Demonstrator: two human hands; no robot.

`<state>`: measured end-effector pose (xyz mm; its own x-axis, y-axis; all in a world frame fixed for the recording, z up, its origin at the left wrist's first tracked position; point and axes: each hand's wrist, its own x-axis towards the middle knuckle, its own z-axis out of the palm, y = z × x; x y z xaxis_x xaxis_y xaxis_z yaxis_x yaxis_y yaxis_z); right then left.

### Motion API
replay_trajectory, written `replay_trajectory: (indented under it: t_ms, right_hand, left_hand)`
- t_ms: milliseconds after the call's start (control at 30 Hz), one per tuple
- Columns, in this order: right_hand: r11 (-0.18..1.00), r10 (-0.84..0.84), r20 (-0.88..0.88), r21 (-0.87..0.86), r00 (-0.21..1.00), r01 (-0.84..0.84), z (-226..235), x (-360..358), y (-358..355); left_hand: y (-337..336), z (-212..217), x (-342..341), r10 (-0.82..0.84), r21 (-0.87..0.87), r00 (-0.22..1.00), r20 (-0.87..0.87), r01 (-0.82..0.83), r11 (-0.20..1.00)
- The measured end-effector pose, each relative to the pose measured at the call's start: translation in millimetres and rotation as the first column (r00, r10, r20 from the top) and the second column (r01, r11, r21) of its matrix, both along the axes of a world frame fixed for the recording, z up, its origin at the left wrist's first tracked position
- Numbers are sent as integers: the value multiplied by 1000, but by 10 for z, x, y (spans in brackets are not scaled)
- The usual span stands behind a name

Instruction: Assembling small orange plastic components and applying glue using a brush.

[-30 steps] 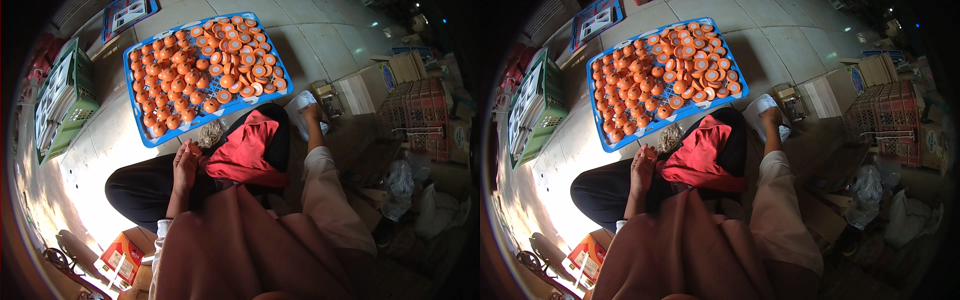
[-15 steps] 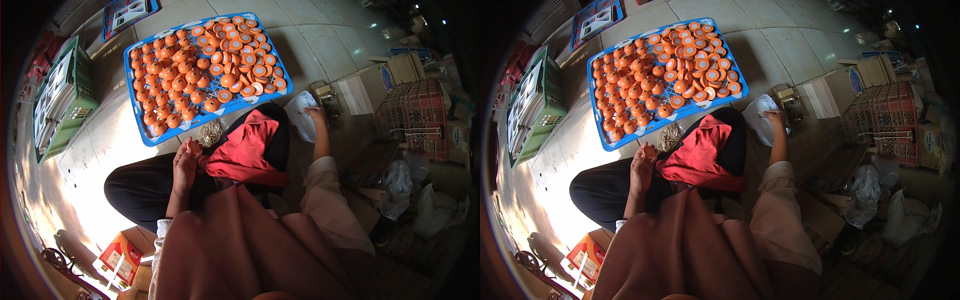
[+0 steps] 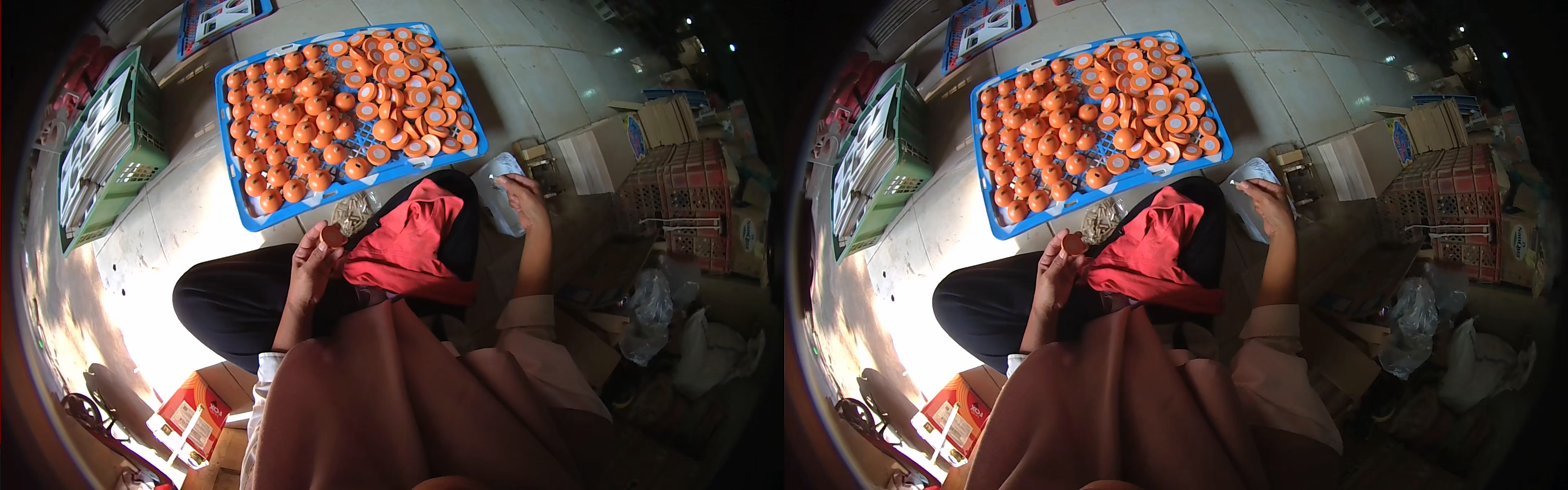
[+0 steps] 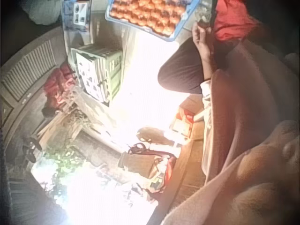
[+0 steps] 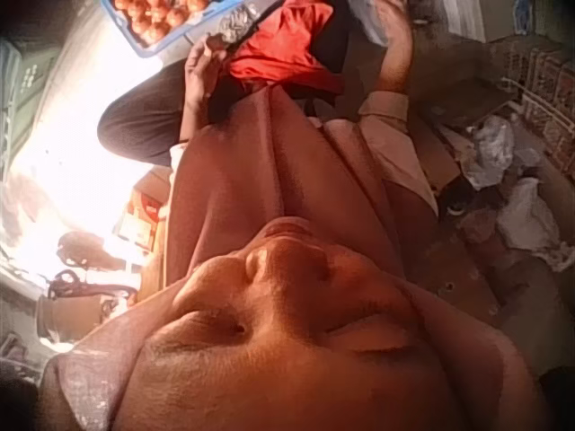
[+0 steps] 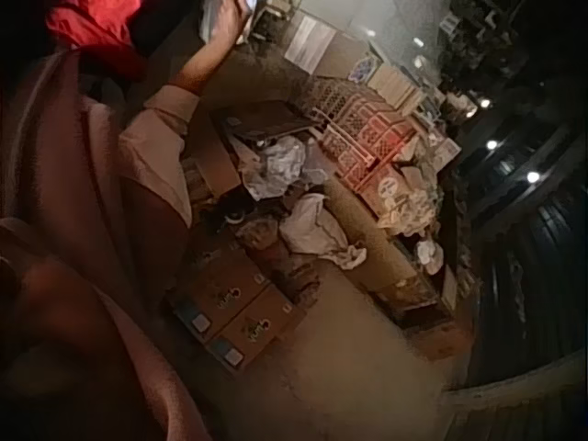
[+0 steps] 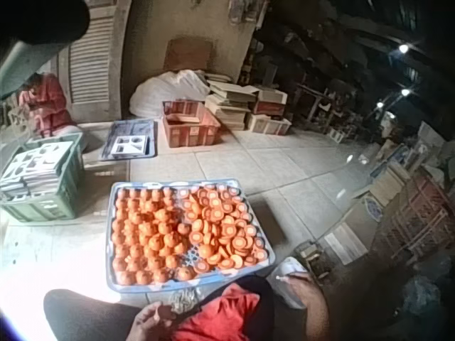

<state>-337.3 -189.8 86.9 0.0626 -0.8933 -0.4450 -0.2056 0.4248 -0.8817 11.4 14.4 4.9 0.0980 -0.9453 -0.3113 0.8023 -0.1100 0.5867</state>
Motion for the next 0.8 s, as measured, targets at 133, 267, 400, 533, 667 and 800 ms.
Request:
replay_trajectory:
  t_ms: [133, 267, 400, 533, 667, 800]
  right_hand:
    - [979, 201, 174, -65, 964, -192, 86, 542, 251]
    - [938, 347, 363, -145, 865, -315, 13, 1241, 617]
    - [916, 398, 403, -137, 824, -376, -157, 1785, 924]
    - [923, 372, 516, -121, 772, -364, -269, 2061, 1094]
    - [944, 299, 530, -43, 793, -327, -255, 2088, 1123]
    - [946, 300, 505, -45, 809, -322, -227, 2019, 1076]
  left_hand:
    - [-1, 10, 7, -33, -27, 998, -46, 32, 999]
    - [20, 27, 38, -51, -57, 991, -127, 44, 997]
    - [36, 33, 83, -60, -52, 986, -153, 53, 997]
    - [44, 26, 105, -66, -76, 982, -179, 53, 996]
    - [51, 41, 92, -13, -70, 983, -181, 0, 998]
    - [38, 82, 43, -10, -14, 1000, 23, 11, 1000]
